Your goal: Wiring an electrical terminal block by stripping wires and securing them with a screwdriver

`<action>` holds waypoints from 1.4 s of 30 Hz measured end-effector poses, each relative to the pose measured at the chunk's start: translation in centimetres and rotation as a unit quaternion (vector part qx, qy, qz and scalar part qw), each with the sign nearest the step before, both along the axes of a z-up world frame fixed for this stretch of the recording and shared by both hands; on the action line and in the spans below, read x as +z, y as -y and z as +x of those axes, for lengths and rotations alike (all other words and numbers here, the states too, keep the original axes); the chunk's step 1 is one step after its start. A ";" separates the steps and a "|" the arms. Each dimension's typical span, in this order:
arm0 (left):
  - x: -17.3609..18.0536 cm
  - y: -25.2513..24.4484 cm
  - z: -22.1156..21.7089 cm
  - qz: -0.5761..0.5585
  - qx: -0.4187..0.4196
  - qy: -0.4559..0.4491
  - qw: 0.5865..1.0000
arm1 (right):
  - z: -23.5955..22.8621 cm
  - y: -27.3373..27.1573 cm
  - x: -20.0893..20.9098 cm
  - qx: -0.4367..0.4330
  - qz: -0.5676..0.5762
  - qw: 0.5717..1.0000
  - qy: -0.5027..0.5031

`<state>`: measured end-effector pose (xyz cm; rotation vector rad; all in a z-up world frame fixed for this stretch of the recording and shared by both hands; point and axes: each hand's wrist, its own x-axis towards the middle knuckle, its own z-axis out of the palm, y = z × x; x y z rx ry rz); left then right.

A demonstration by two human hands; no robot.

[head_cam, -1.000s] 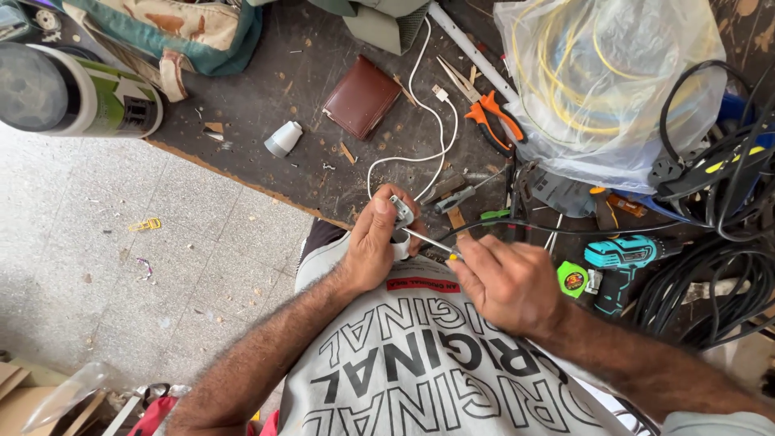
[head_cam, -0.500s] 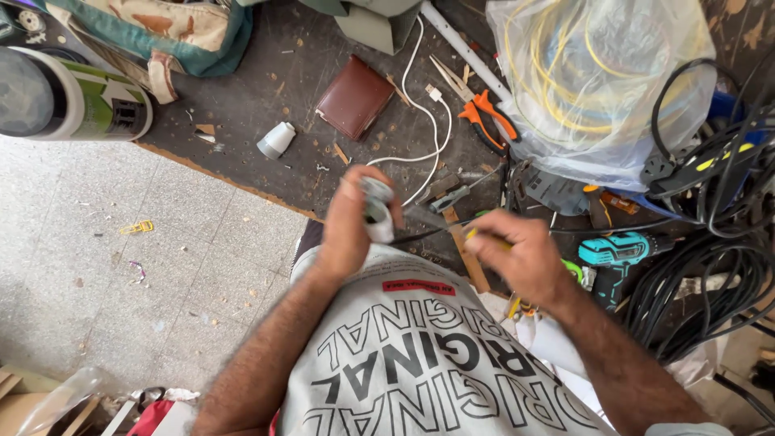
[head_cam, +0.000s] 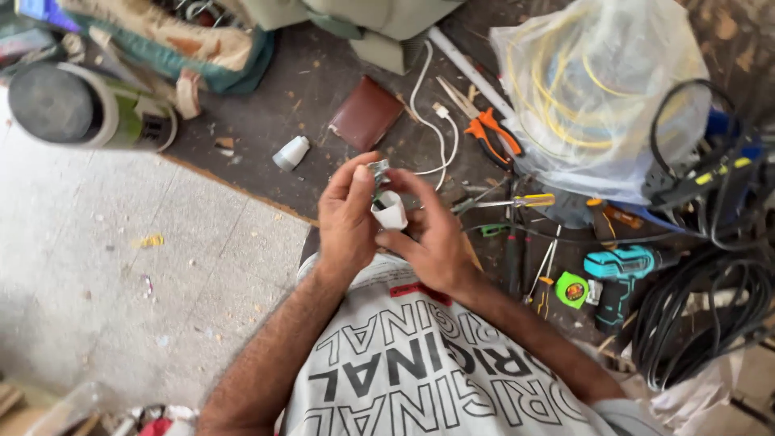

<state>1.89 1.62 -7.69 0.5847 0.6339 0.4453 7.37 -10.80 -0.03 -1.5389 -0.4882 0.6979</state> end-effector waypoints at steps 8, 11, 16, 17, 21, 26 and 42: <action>1.7 -3.7 -2.0 0.111 -0.189 0.183 0.958 | 0.0 0.2 -1.0 -0.050 0.042 0.989 -0.132; 1.1 -4.6 -1.1 0.147 -0.206 0.188 0.949 | -0.1 0.0 -0.2 -0.063 0.026 0.984 -0.163; 4.2 -7.5 0.4 0.245 -0.273 0.161 0.916 | -0.7 -1.1 2.4 -0.117 -0.103 0.988 -0.025; 5.0 -8.2 0.6 0.281 -0.310 0.151 0.896 | -1.0 -1.2 3.1 -0.125 -0.149 0.981 0.015; 6.0 -11.0 1.4 0.330 -0.351 0.142 0.865 | -0.3 -2.5 4.7 -0.111 -0.219 0.963 0.108; 6.5 -13.2 2.5 0.387 -0.447 0.169 0.789 | -0.3 -3.5 4.0 -0.075 -0.272 0.931 0.234; 7.5 -14.5 4.2 0.310 -0.593 0.136 0.731 | 1.0 -3.3 3.9 -0.038 -0.229 0.972 0.036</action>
